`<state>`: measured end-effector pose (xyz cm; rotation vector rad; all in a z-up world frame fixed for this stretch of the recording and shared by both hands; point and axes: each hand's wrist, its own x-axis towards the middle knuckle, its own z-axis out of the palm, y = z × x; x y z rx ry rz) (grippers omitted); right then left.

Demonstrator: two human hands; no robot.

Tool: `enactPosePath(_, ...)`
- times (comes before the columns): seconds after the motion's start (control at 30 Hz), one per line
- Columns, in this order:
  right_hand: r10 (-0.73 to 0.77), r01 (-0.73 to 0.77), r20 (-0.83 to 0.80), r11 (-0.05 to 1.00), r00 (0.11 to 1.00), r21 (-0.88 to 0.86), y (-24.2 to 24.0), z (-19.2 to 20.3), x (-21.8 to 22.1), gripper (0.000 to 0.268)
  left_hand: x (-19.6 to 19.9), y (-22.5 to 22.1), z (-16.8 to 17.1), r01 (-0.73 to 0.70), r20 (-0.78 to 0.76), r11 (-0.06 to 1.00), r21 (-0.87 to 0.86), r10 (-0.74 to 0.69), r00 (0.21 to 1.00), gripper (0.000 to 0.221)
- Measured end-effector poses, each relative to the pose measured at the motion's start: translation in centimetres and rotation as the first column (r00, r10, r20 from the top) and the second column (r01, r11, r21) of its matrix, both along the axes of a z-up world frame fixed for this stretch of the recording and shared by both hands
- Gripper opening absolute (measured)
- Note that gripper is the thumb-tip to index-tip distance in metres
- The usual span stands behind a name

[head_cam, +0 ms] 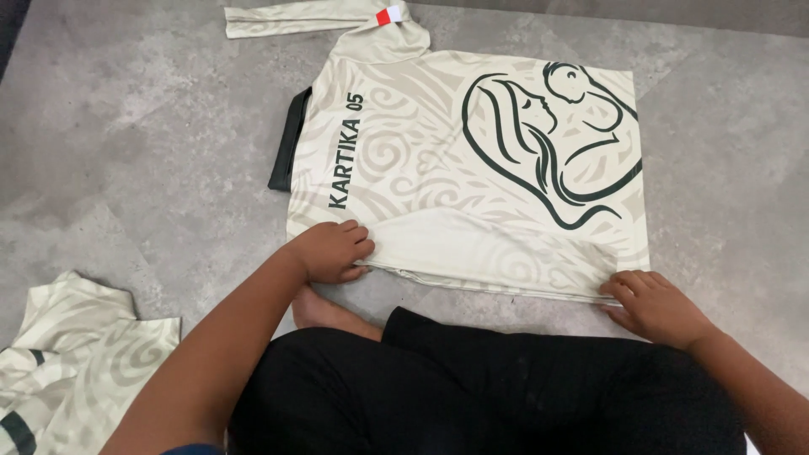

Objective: Folding a jersey neatly using a black folding board as a guide on the floor.

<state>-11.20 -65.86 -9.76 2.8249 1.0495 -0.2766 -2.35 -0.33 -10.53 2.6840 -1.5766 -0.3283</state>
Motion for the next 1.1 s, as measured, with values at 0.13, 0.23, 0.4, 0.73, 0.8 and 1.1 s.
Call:
enactPosePath(0.13,0.024,-0.023,0.021,0.999,1.0,-0.045,-1.2,-1.1,-0.2,0.043,-0.2,0.7,0.2,-0.09,-0.091,0.996,0.012,0.09,0.992,0.033)
enactPosePath(0.23,0.002,-0.003,0.079,1.0,0.997,0.018,-1.6,-1.8,-0.2,0.051,-0.6,0.9,-0.4,-0.096,-0.059,0.99,0.104,0.103,0.993,0.051)
enactPosePath(0.4,-0.118,0.119,0.015,0.988,0.993,-0.094,-2.4,-1.8,-0.5,0.046,-0.6,1.8,-2.5,-0.146,0.068,0.982,0.119,0.139,0.988,0.034)
enactPosePath(0.73,-0.214,0.219,0.111,0.975,0.971,-0.041,-0.2,-1.2,-1.4,0.046,-1.0,2.8,1.3,-0.331,-0.087,0.794,0.51,0.431,0.898,0.075)
enactPosePath(0.8,-0.207,0.188,0.117,0.97,0.971,0.153,-0.8,-2.3,-1.5,0.045,-1.3,4.1,1.0,-0.327,-0.081,0.864,0.382,0.384,0.92,0.107)
enactPosePath(1.1,-0.079,0.058,0.155,0.989,0.985,0.137,-0.8,-1.4,-1.1,0.05,-2.3,9.1,0.1,-0.159,0.069,0.985,-0.067,0.163,0.984,0.053)
